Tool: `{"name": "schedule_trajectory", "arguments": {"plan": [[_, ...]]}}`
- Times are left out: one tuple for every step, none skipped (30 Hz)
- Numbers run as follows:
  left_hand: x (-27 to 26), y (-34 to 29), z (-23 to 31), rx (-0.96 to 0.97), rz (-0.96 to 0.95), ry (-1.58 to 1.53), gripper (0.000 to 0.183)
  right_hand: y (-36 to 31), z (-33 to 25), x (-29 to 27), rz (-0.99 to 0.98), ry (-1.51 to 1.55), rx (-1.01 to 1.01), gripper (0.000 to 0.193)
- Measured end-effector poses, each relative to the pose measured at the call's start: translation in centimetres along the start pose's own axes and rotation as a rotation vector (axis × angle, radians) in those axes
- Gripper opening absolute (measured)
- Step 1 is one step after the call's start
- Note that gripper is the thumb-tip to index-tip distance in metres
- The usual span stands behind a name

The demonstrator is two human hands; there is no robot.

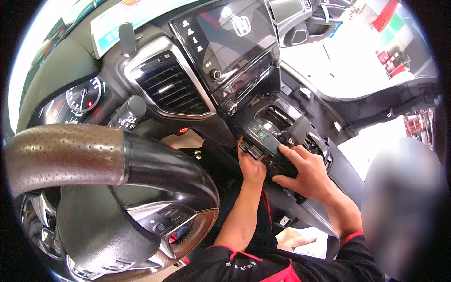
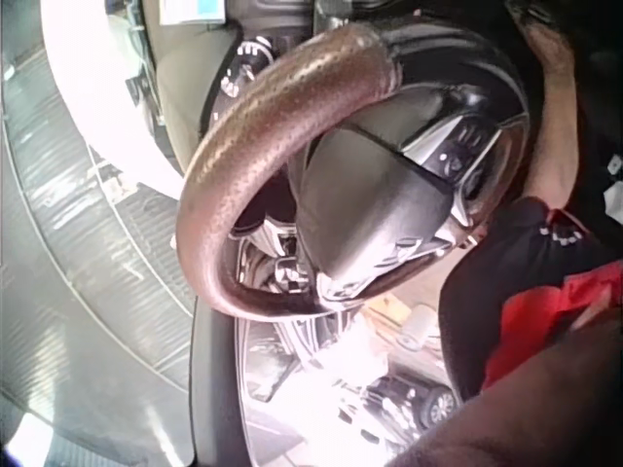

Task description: Replacing or repairing components of the center console and checking engine battery.

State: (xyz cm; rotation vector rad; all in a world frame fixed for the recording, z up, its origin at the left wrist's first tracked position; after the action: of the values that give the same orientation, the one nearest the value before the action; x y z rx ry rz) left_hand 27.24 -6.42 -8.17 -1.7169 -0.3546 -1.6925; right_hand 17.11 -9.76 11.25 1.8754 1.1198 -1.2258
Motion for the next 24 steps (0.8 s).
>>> {"name": "schedule_trajectory", "arguments": {"plan": [[0.0, -0.2, 0.0, 0.049, 0.010, 0.047, 0.030, 0.0, -0.1, 0.0, 0.008, 0.003, -0.014, 0.078], [-0.1, -0.3, -0.2, 0.045, 0.009, 0.048, 0.030, -0.1, 0.0, 0.1, 0.009, 0.003, -0.010, 0.078], [-0.3, -0.4, -0.2, 0.077, -0.016, 0.067, 0.030, -0.2, 0.0, 0.4, 0.005, -0.001, -0.013, 0.078], [-0.6, -0.4, -0.2, 0.110, -0.041, 0.086, 0.031, -0.2, 0.0, 0.6, 0.001, -0.006, -0.016, 0.077], [-1.1, -0.3, 0.0, 0.289, -0.109, 0.433, 0.032, -0.2, -0.2, 0.6, -0.007, 0.006, 0.011, 0.077], [-0.7, -0.5, 0.0, 0.282, -0.110, 0.435, 0.032, -0.3, -0.1, 0.6, -0.005, 0.007, 0.018, 0.077], [-0.4, -0.6, -0.1, 0.247, -0.122, 0.318, 0.033, -0.3, 0.0, 0.7, -0.001, 0.014, 0.011, 0.078], [-0.1, -0.9, -0.2, 0.213, -0.132, 0.201, 0.033, -0.4, 0.1, 0.7, 0.004, 0.022, 0.003, 0.078], [0.3, -1.1, 0.0, 0.212, -0.134, 0.205, 0.033, -0.4, 0.2, 0.8, 0.007, 0.025, 0.004, 0.078], [0.4, -1.3, 0.3, 0.210, -0.073, 0.215, 0.035, -0.5, 0.2, 0.9, 0.019, 0.008, -0.030, 0.077], [0.4, -1.6, 0.6, 0.208, -0.012, 0.225, 0.036, -0.6, 0.2, 0.9, 0.030, -0.008, -0.066, 0.076], [0.7, -1.9, 0.7, 0.205, -0.015, 0.228, 0.036, -0.6, 0.6, 1.0, 0.035, -0.006, -0.063, 0.076], [0.8, -2.4, 1.0, 0.182, 0.008, 0.248, 0.039, -0.7, 1.0, 1.1, 0.028, -0.043, -0.081, 0.077], [0.8, -3.1, 1.3, 0.159, 0.032, 0.268, 0.042, -0.8, 1.4, 1.2, 0.021, -0.079, -0.099, 0.078], [1.1, -4.1, 1.7, 0.099, 0.066, 0.313, 0.043, -1.0, 1.9, 1.3, 0.025, -0.069, -0.093, 0.078], [1.2, -5.1, 2.4, 0.097, 0.067, 0.323, 0.043, -1.1, 2.1, 1.4, 0.038, -0.077, -0.114, 0.078], [0.8, -6.1, 2.7, 0.031, 0.130, 0.412, 0.042, -1.3, 2.4, 1.5, 0.053, -0.084, -0.134, 0.077], [0.6, -6.9, 3.0, -0.034, 0.190, 0.498, 0.041, -1.3, 2.9, 1.8, 0.058, -0.079, -0.129, 0.077], [0.6, -7.6, 3.5, -0.022, 0.240, 0.529, 0.036, -1.4, 3.4, 2.2, 0.060, -0.071, -0.158, 0.076], [0.4, -7.7, 3.8, -0.026, 0.237, 0.539, 0.036, -1.4, 3.6, 2.4, 0.063, -0.062, -0.186, 0.075], [0.3, -8.0, 4.3, -0.007, 0.212, 0.597, 0.036, -1.4, 3.6, 2.4, 0.068, -0.054, -0.180, 0.075], [0.3, -8.1, 4.7, 0.014, 0.185, 0.655, 0.036, -1.2, 3.6, 2.5, 0.059, -0.050, -0.182, 0.074], [0.2, -8.1, 5.1, 0.028, 0.199, 0.701, 0.033, -1.1, 3.4, 2.6, 0.050, -0.045, -0.188, 0.073], [0.1, -8.2, 5.3, 0.038, 0.202, 0.711, 0.033, -1.1, 3.3, 2.6, 0.055, -0.034, -0.195, 0.073]]}}
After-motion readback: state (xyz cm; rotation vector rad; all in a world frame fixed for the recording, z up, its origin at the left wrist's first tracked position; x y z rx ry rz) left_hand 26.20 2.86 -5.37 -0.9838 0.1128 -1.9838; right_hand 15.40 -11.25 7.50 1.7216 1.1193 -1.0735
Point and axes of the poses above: each hand's wrist, its own y-axis towards the middle knuckle, its own x-axis out of the palm, z = x × y, the point moved 5 cm from there along y, towards the middle knuckle, and after that the axes turned 2 degrees about z, right-handed, at the moved point
